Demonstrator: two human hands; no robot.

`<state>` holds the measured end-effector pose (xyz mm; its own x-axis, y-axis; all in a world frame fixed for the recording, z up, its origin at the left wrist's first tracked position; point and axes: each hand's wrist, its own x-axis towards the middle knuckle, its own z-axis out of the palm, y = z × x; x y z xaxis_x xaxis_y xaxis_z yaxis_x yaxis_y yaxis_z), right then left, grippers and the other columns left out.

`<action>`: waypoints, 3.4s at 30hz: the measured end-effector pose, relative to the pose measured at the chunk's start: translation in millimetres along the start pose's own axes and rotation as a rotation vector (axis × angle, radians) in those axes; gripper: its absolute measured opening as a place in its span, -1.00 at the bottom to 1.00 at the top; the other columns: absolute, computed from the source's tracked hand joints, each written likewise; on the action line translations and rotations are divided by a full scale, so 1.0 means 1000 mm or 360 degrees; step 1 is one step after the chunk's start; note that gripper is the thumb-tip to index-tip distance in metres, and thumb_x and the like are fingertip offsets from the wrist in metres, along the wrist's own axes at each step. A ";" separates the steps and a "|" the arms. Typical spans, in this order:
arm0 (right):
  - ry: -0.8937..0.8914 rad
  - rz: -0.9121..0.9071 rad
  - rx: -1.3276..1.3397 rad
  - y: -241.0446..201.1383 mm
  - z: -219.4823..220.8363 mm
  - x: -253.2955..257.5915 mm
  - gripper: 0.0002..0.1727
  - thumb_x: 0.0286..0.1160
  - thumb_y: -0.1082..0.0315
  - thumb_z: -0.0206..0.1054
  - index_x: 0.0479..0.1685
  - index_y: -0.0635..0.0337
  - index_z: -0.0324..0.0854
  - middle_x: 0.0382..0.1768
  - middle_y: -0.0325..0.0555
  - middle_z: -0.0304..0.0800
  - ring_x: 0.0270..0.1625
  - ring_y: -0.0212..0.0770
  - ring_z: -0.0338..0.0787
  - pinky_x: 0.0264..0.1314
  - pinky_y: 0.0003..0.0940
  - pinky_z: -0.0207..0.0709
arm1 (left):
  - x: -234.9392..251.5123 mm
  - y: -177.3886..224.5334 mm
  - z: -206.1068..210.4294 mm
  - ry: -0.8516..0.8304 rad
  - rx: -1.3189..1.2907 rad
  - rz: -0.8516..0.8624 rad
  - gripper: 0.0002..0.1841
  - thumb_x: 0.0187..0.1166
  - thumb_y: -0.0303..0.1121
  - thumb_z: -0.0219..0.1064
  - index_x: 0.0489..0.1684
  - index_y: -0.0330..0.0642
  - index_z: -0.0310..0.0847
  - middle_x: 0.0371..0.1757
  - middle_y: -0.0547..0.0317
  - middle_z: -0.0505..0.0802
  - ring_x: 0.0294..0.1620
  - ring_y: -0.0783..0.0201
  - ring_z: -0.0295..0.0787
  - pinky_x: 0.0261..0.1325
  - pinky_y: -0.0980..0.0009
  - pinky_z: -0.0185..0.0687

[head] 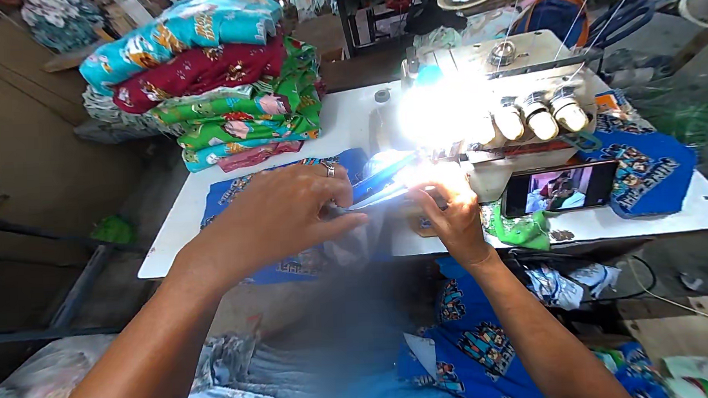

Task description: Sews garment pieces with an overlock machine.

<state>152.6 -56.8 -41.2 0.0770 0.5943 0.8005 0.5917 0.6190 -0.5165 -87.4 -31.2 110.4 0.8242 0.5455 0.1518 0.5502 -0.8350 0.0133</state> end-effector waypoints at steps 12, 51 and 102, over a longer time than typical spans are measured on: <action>0.0065 -0.0076 -0.0128 0.005 -0.006 0.000 -0.86 0.53 0.38 0.43 -0.11 0.19 0.87 -0.11 0.00 0.87 0.05 -0.07 0.79 0.20 -0.17 0.57 | 0.002 -0.001 0.000 0.0015 -0.0210 0.0005 -0.62 0.53 0.16 0.23 -0.47 0.14 0.74 -0.24 0.51 0.77 -0.32 0.55 0.64 -0.32 0.46 0.55; -0.0169 -0.0102 0.0000 0.008 -0.026 0.010 -0.84 0.55 0.40 0.41 -0.06 0.21 0.89 -0.03 0.04 0.87 0.17 -0.09 0.80 0.30 -0.25 0.59 | 0.002 0.025 0.008 0.0171 0.0045 0.0111 -0.73 0.56 -0.04 0.28 -0.20 0.12 0.90 -0.36 0.31 0.68 -0.45 0.35 0.62 -0.45 0.39 0.45; -0.0288 0.0420 0.0277 -0.049 0.010 -0.084 -0.79 0.42 0.41 0.34 -0.15 0.39 0.76 -0.21 0.08 0.86 -0.04 -0.20 0.86 0.16 -0.49 0.65 | 0.061 0.104 0.091 0.0392 0.0330 -0.0253 -0.90 0.48 -0.45 0.36 -0.34 -0.16 0.81 -0.45 0.07 0.66 -0.62 0.14 0.57 -0.70 0.31 0.20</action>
<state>109.0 -131.6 -86.2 0.0564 0.8168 0.5741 0.4234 0.5012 -0.7546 32.4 -78.5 30.8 0.6830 0.6123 0.3982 0.7051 -0.6949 -0.1409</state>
